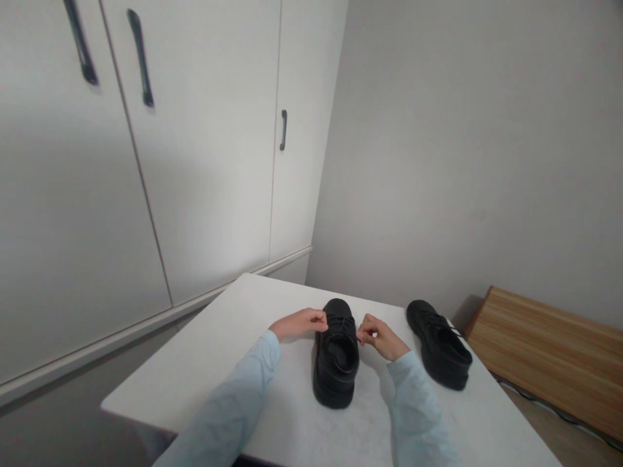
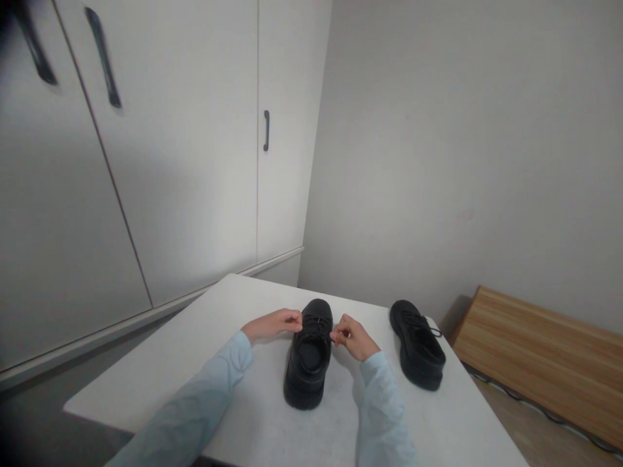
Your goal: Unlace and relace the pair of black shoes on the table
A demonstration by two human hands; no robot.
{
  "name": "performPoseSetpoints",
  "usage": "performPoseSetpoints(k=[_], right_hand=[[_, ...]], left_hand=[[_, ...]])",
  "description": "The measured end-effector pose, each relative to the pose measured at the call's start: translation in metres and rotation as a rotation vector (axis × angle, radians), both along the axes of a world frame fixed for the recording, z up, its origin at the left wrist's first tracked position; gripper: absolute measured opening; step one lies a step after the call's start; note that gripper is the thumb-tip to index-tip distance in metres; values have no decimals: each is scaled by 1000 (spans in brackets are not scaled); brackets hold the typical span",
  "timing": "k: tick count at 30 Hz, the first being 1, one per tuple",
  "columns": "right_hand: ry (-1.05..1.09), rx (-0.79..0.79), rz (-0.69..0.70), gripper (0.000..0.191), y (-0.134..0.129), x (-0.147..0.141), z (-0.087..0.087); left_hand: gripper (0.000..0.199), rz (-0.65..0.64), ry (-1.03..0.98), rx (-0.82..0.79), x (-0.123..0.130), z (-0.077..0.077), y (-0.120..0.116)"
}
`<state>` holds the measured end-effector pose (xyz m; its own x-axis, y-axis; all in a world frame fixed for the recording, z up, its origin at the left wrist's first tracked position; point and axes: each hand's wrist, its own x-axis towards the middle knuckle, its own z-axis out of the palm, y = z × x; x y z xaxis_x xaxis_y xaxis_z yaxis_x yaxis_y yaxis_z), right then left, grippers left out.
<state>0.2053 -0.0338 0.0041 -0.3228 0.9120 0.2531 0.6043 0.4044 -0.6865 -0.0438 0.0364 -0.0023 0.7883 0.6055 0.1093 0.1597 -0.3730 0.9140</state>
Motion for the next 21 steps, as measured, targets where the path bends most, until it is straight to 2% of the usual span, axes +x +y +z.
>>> performPoseSetpoints(k=[8, 14, 21], right_hand=[[-16, -26, 14, 41, 1, 3, -5], [-46, -53, 7, 46, 1, 2, -3], [69, -226, 10, 53, 0, -2, -1]], left_hand=[[28, -26, -29, -38, -3, -2, 0], [30, -9, -12, -22, -3, -3, 1], [30, 41, -54, 37, 2, -4, -1]])
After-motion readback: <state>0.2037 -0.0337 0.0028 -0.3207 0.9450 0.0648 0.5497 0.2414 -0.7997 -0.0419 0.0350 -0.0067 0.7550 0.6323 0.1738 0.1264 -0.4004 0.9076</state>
